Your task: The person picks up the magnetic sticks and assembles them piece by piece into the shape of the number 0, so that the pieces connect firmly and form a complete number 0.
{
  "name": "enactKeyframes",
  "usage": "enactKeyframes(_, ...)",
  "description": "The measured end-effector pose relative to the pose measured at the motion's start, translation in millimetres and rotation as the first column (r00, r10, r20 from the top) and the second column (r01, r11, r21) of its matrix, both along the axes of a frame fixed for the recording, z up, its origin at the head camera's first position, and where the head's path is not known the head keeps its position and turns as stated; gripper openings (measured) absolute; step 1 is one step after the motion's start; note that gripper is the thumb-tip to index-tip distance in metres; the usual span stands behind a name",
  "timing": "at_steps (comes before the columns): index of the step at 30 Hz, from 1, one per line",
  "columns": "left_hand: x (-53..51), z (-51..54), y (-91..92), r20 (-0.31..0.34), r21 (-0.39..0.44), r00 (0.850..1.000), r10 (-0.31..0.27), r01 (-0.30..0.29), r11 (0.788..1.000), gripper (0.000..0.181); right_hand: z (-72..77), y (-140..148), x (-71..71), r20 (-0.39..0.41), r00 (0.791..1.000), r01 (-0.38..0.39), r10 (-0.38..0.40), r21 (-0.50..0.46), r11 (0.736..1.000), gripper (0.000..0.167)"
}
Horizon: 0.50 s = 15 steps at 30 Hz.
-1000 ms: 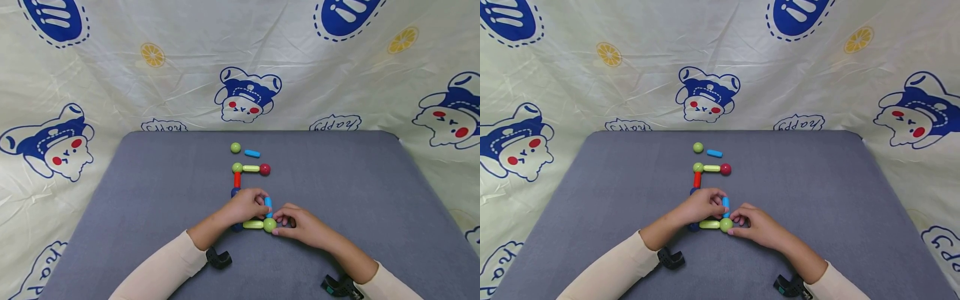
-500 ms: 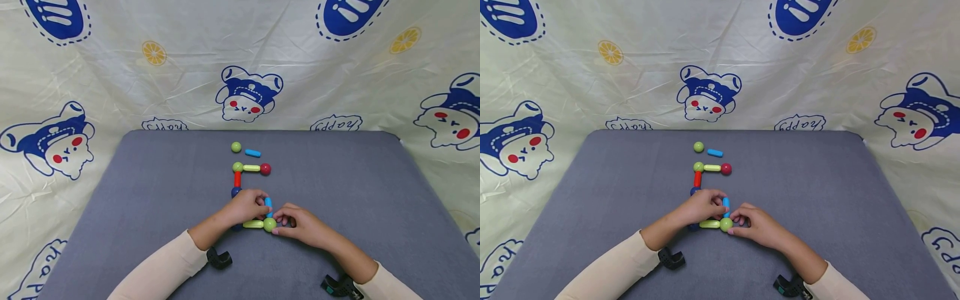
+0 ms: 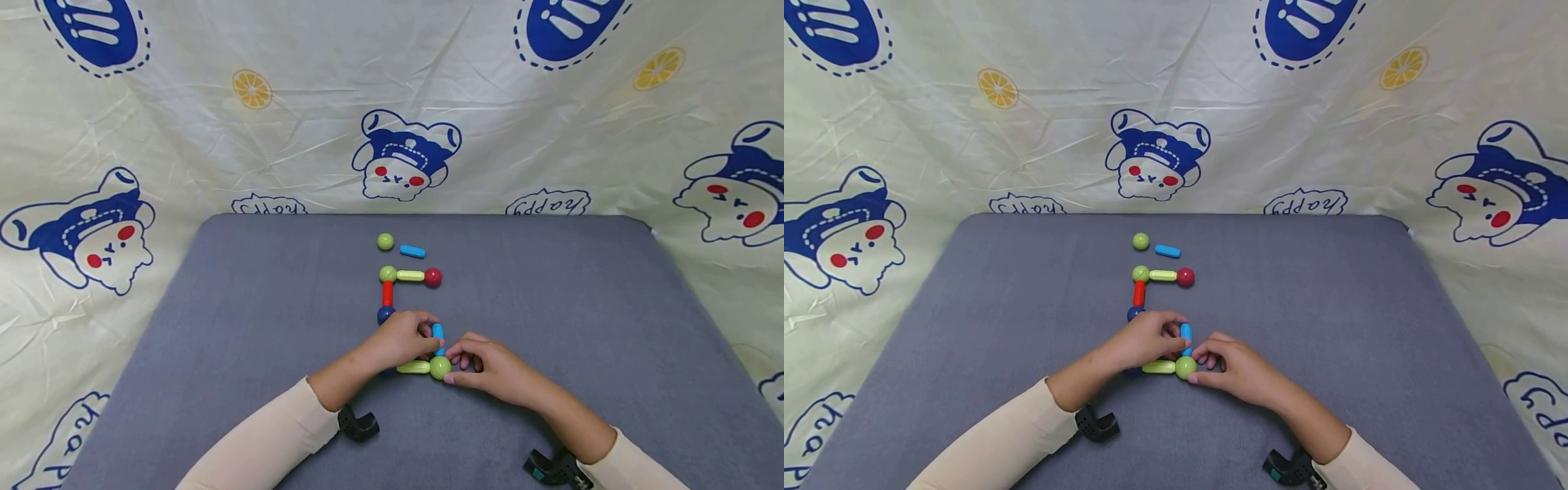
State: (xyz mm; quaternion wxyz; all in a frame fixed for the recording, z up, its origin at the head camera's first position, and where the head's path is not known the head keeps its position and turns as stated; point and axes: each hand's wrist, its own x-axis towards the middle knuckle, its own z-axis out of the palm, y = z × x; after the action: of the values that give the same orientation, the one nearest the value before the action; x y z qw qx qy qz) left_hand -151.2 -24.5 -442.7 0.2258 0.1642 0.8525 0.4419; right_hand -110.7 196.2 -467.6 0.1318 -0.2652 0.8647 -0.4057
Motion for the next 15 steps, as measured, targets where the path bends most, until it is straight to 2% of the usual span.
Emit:
enactKeyframes(9,-1.8,2.5,-3.9,0.038,0.056,0.999,0.017,-0.019,0.998,0.039,-0.8,-0.4,-0.7,0.008,1.0,0.001,-0.001,-0.004,1.0,0.022)
enactKeyframes(15,-7.8,10.4,-12.1,0.04,0.125,0.998,0.058,-0.063,0.99,0.039,0.0,-1.0,-0.1,0.01,1.0,0.005,-0.005,0.006,1.0,0.023)
